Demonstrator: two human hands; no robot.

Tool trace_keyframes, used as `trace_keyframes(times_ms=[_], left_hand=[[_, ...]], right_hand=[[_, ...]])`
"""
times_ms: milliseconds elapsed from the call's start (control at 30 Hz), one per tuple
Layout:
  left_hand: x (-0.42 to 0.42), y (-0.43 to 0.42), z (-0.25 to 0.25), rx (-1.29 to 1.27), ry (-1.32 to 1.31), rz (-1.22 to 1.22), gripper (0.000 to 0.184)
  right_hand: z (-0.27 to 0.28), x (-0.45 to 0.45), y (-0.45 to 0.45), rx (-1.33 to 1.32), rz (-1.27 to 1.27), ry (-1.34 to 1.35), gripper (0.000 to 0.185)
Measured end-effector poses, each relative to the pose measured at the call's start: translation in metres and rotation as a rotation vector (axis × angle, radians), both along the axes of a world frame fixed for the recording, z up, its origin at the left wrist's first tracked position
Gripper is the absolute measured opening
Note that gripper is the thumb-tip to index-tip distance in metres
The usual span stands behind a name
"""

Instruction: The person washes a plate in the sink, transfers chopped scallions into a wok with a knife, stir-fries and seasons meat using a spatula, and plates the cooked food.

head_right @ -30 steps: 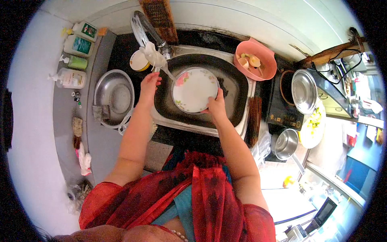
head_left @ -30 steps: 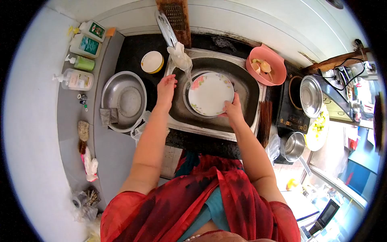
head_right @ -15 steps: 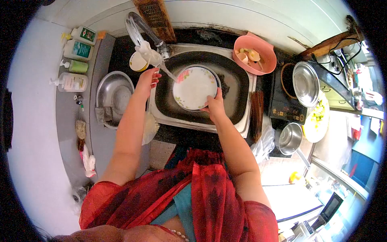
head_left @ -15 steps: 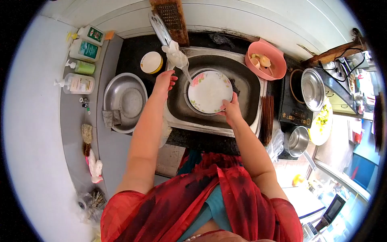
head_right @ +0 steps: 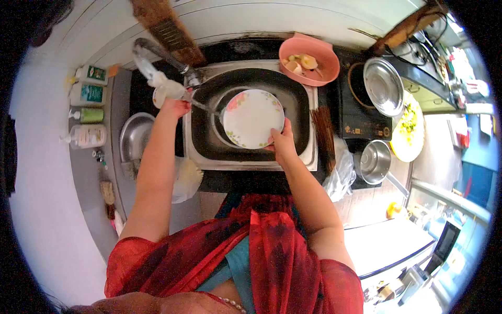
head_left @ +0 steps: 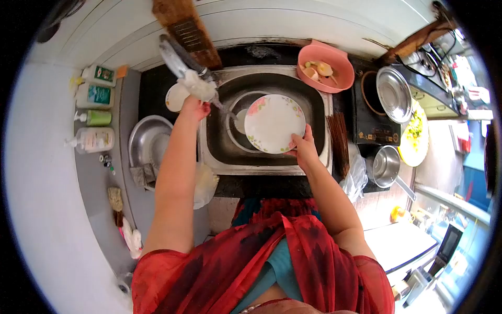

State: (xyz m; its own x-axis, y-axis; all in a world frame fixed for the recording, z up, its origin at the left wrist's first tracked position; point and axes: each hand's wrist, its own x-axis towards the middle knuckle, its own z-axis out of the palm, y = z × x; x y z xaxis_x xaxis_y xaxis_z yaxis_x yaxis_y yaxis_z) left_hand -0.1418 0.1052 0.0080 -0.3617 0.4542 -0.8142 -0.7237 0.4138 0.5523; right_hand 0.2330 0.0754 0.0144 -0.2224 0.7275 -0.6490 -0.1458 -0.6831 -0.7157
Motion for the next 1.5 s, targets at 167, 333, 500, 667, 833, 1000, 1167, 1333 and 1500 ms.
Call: trace_keyframes(times_ms=[167,333,500,667,833,1000,1167,1333,1500], left_hand=[[-0.031,0.007,-0.027,0.233,-0.094,0.071,0.021],[0.062,-0.049,-0.012,0.183,0.061,-0.059,0.019],[0.221,-0.106,0.038,0.146,0.225,-0.352,0.021],[0.331,-0.097,0.061,0.308,0.376,-0.461,0.025],[0.447,-0.103,0.071,0.345,0.386,-0.459,0.022],[0.586,-0.104,0.081,0.420,0.332,-0.472,0.019],[0.705,-0.087,0.082,0.585,0.315,-0.652,0.019],[0.801,-0.054,0.088,0.652,0.301,-0.694,0.019],[0.867,0.002,0.064,0.611,0.320,-0.611,0.017]], right_hand=[[0.021,0.027,-0.011,0.033,-0.091,0.051,0.049],[0.042,0.070,-0.025,0.098,-0.159,0.070,0.047],[0.076,0.141,-0.048,0.062,-0.246,0.135,0.047],[0.099,0.244,-0.066,0.147,-0.343,0.160,0.043],[0.122,0.366,-0.086,0.234,-0.426,0.123,0.044],[0.127,0.489,-0.093,0.290,-0.533,0.050,0.045],[0.136,0.598,-0.086,0.284,-0.618,0.022,0.046],[0.135,0.698,-0.059,0.298,-0.675,-0.020,0.045],[0.119,0.784,0.004,0.360,-0.691,-0.010,0.048]])
